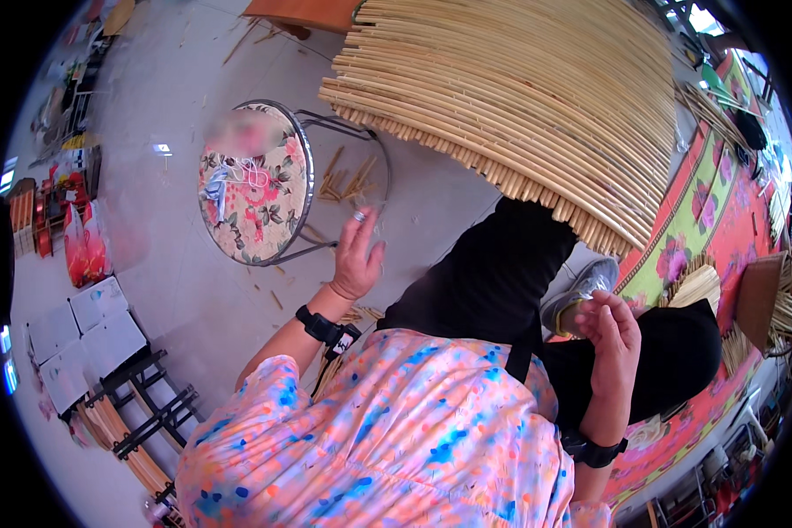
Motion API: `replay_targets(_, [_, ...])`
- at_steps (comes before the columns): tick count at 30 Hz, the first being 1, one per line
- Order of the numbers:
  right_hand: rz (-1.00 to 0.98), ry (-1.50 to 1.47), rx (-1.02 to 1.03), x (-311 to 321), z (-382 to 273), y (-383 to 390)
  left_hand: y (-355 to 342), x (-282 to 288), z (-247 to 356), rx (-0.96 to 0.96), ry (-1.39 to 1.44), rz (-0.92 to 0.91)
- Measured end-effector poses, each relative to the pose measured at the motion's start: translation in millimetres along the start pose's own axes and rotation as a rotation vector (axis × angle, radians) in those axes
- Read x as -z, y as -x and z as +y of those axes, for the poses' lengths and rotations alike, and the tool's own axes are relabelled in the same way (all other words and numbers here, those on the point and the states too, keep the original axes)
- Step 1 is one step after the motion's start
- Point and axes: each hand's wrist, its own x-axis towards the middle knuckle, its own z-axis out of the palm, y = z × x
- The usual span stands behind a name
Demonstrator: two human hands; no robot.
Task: The person sits on the floor and weaves a bamboo mat by threading a white string through the reeds. They use a needle to pull the string through and occasionally use scissors to trim the string. The person works on the mat continuously, adjusting the reeds and pulling the string tight.
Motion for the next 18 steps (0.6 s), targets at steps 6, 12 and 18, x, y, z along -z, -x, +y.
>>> replay_targets(6, [0.008,-0.053,0.014,15.6,8.9,8.3,-18.2,22.2,20.1,-0.11,-0.005,0.057])
replay_targets(12, [0.016,-0.092,0.018,22.2,10.9,15.2,-43.7,29.8,20.5,0.053,-0.108,-0.029])
replay_targets(18, [0.119,-0.203,0.215,17.7,-10.7,27.8,-51.8,27.9,6.9,0.355,-0.289,-0.262])
